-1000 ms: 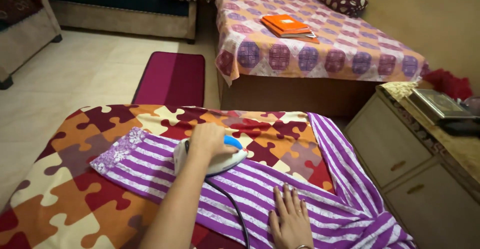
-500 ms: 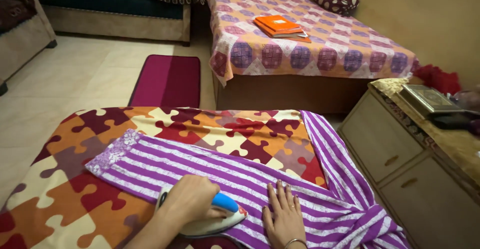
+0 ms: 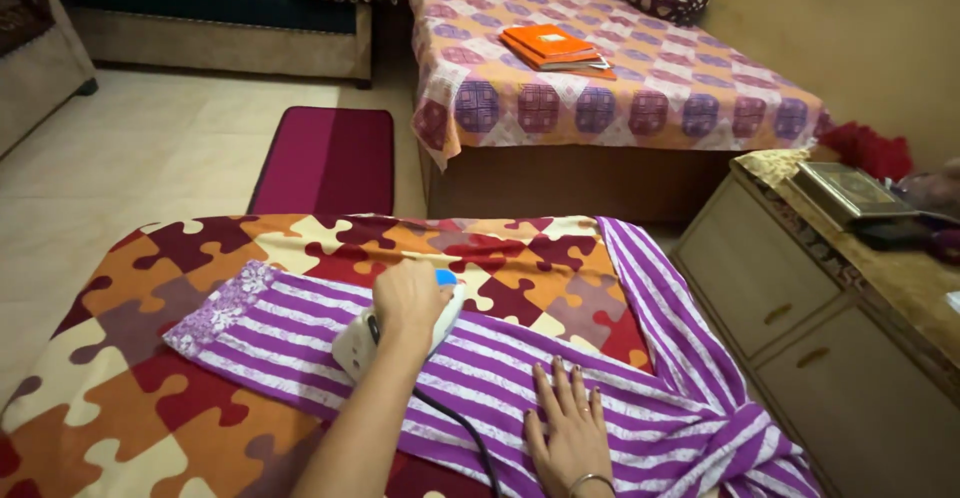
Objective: The recorder irons a purple and white striped garment on a bed.
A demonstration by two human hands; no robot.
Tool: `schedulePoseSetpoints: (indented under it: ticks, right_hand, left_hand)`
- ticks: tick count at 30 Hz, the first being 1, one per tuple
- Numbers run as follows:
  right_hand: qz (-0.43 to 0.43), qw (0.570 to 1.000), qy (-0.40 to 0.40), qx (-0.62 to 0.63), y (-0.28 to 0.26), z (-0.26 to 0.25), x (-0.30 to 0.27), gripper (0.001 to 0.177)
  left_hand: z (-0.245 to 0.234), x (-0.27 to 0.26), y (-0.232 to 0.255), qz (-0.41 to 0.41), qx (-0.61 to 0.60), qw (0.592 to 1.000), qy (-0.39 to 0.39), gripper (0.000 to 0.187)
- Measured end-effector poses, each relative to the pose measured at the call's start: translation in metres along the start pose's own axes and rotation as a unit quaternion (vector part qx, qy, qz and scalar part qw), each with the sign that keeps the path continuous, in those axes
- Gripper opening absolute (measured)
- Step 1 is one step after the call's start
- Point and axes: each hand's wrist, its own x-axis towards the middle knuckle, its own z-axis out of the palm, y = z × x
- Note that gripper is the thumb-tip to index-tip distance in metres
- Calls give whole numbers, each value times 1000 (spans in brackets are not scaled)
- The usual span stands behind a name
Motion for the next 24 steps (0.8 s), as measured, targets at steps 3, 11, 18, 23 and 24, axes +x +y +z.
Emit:
schedulePoseSetpoints:
  ticks: [3,11,18,23,24]
  right_hand:
    - [-3,1000,-7,4,-1,-3,-1,70]
    - [0,1000,-6,3,0,4,-4,72]
    - [-4,1000,3,-24,23,39,5,73]
    - [0,999,-2,-36,28,52,11,76]
    - [4,999,-18,-46,29,51,10,76]
  left_hand:
    - [1,-19,0,-86,-9,996,3,51]
    - [-51,-98,-25,-20,-32,998,-50,50]
    - [-36,-74,-44,210,-8,973,-100,60]
    - [-14,-7,-59,57,23,995,-81,63]
    - [-3,9,-65,10,29,999,-37,57]
